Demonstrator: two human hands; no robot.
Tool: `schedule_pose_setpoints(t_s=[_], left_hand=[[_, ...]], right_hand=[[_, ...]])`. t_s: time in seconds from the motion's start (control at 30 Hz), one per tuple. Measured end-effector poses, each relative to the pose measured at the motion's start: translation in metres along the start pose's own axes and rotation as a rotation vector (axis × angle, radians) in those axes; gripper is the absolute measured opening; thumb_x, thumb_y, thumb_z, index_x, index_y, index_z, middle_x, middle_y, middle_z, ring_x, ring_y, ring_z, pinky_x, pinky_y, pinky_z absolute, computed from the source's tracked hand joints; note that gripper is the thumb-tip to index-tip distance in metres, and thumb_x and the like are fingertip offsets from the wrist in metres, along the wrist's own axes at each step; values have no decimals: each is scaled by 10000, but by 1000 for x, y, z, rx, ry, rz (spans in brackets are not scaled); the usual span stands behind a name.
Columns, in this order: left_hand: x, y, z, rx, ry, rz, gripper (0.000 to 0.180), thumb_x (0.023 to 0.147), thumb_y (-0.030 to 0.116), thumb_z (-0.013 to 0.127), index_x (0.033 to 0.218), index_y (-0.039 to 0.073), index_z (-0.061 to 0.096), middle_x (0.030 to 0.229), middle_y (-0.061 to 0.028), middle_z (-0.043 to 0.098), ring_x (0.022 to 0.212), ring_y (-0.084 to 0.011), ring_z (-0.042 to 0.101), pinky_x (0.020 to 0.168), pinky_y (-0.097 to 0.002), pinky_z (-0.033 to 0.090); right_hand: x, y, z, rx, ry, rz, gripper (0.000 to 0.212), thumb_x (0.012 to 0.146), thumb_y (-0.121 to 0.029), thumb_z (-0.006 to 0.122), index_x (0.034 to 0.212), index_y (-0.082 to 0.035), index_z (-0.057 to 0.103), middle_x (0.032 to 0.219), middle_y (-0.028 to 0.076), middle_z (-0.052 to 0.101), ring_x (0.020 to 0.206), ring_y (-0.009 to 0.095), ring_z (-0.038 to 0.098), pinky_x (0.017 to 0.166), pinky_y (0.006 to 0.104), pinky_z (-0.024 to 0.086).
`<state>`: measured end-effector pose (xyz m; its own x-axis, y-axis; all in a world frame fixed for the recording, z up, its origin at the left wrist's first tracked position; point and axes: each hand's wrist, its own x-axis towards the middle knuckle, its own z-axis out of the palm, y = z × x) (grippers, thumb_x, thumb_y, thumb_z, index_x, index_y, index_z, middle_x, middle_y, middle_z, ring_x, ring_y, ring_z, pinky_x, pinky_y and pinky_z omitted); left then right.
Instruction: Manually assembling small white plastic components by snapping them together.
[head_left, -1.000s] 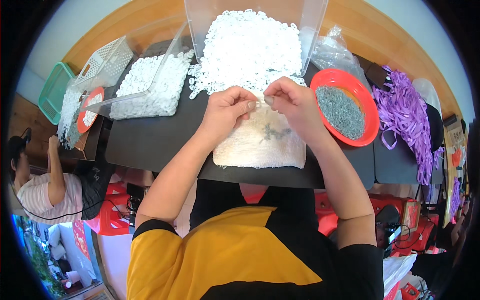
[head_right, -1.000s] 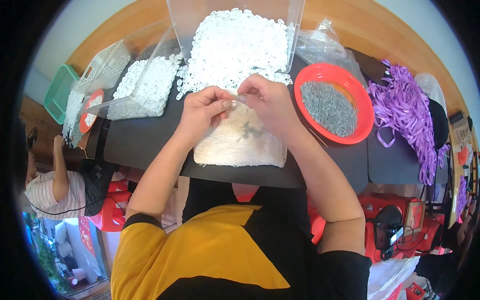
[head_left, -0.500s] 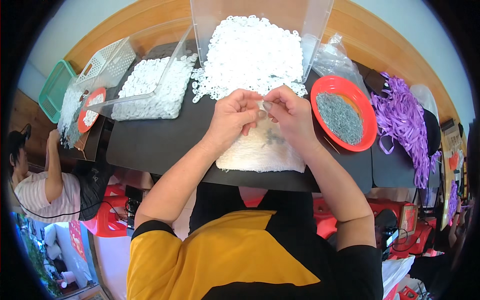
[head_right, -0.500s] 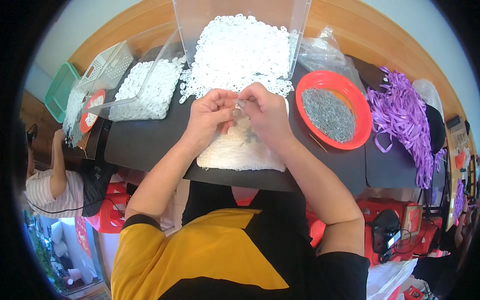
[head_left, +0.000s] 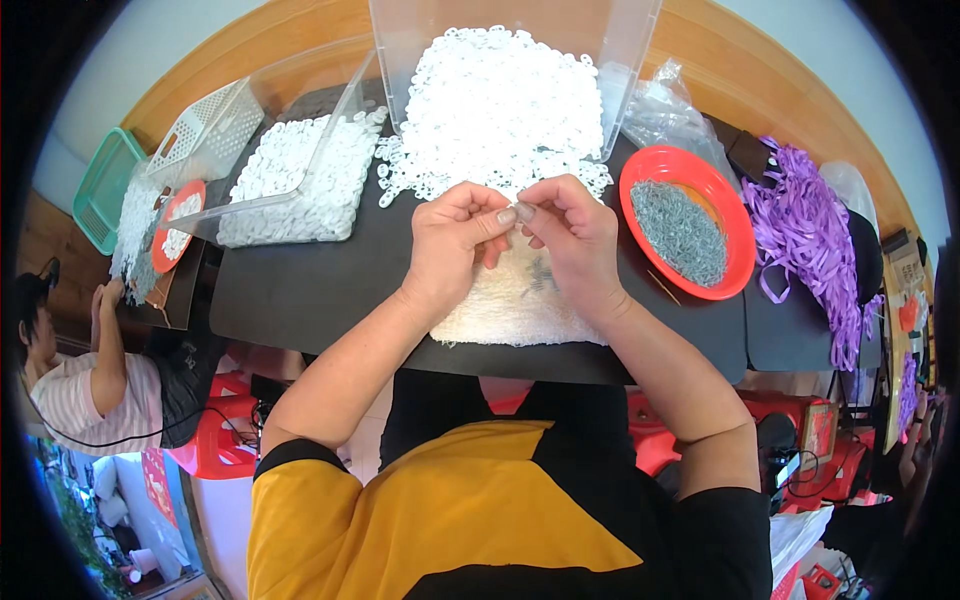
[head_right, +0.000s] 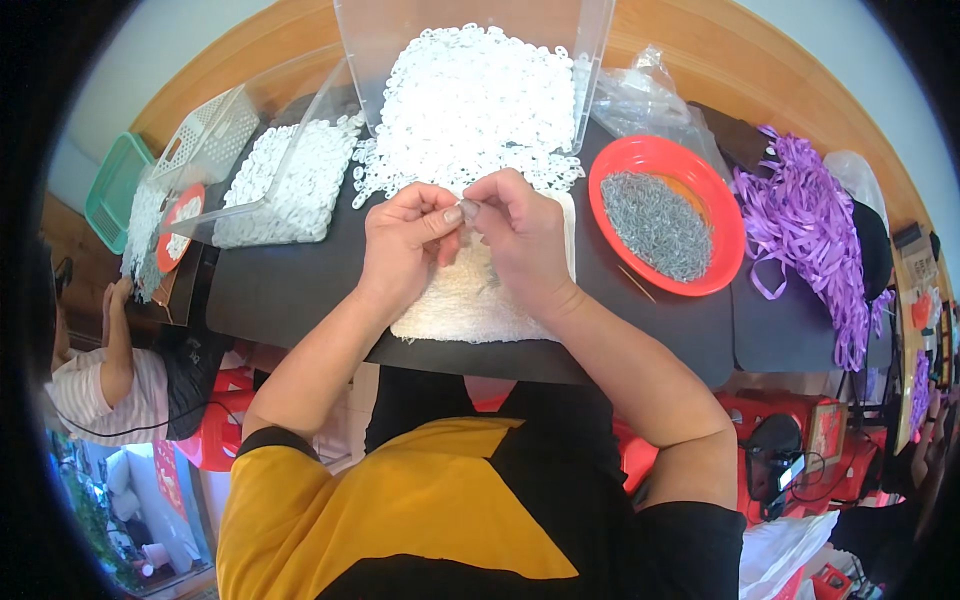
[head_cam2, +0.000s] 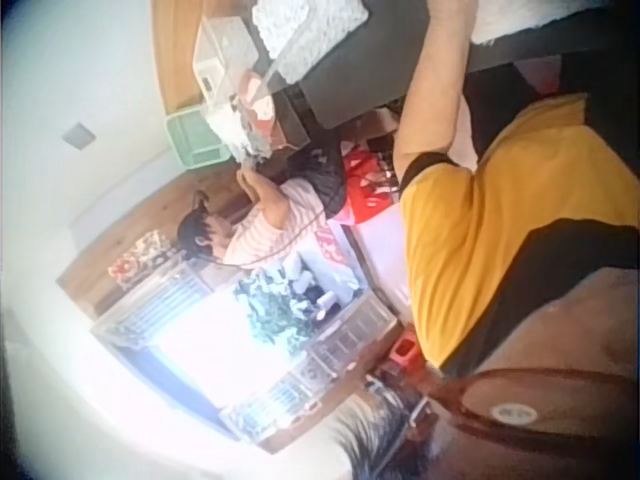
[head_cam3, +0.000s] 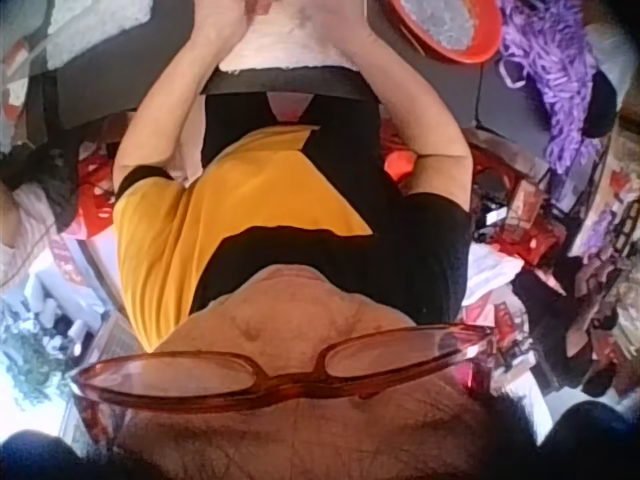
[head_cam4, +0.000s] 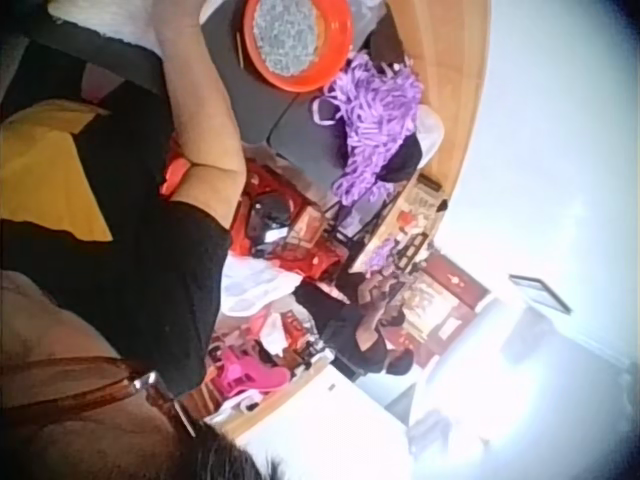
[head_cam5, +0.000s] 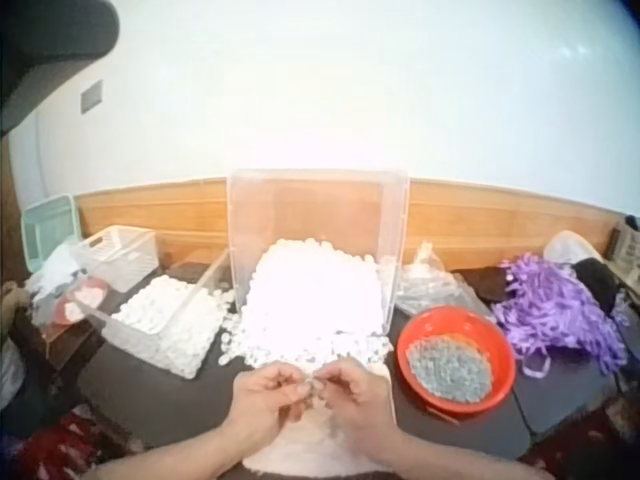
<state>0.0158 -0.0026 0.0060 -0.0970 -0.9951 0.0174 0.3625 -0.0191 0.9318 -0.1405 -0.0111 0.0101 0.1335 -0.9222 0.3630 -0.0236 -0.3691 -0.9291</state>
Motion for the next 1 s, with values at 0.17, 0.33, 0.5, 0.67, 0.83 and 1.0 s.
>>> schedule_pose_setpoints(t_s=[0.17, 0.33, 0.5, 0.67, 0.83, 1.0], left_hand=[[0, -4, 2, -6, -16, 23, 56, 887, 22, 648, 916, -23, 633, 716, -60, 607, 552, -106, 531, 491, -225, 403], [1, -4, -3, 5, -32, -13, 61, 915, 35, 610, 943, -20, 617, 778, -79, 623, 582, -136, 555, 513, -247, 429], [1, 1, -1, -44, -7, -63, 80, 940, 65, 582, 947, -14, 592, 815, -85, 625, 591, -134, 559, 508, -252, 436], [0, 2, 2, 21, -10, -59, 74, 933, 60, 586, 930, -13, 595, 750, -73, 606, 550, -107, 529, 471, -229, 408], [-1, 2, 3, 27, 8, -65, 59, 919, 46, 597, 909, -12, 602, 702, -53, 590, 527, -84, 513, 443, -207, 392], [-1, 3, 1, 78, 7, -75, 96, 940, 76, 575, 935, -19, 589, 722, -89, 608, 518, -117, 510, 466, -235, 396]], right_hand=[[1, 3, -3, 67, 11, 38, 65, 875, -38, 625, 936, -19, 617, 759, 26, 633, 668, 64, 557, 585, 228, 459], [4, 2, -5, 122, -42, 104, 80, 874, -42, 620, 949, -14, 617, 756, 31, 629, 674, 72, 559, 597, 232, 462], [8, -1, -12, -81, -77, 74, 91, 874, -37, 611, 960, -7, 608, 761, 49, 627, 678, 92, 568, 618, 250, 468], [8, 7, -11, -151, -90, 23, 95, 880, -42, 603, 971, -15, 597, 765, 78, 631, 678, 136, 590, 637, 277, 478], [7, 12, -8, -239, -90, -66, 66, 908, -66, 599, 957, -22, 605, 727, -3, 589, 643, 53, 518, 586, 220, 437], [7, 12, -7, -273, -59, -98, 56, 903, -53, 599, 949, -21, 601, 708, 1, 577, 632, 58, 512, 576, 224, 431]])
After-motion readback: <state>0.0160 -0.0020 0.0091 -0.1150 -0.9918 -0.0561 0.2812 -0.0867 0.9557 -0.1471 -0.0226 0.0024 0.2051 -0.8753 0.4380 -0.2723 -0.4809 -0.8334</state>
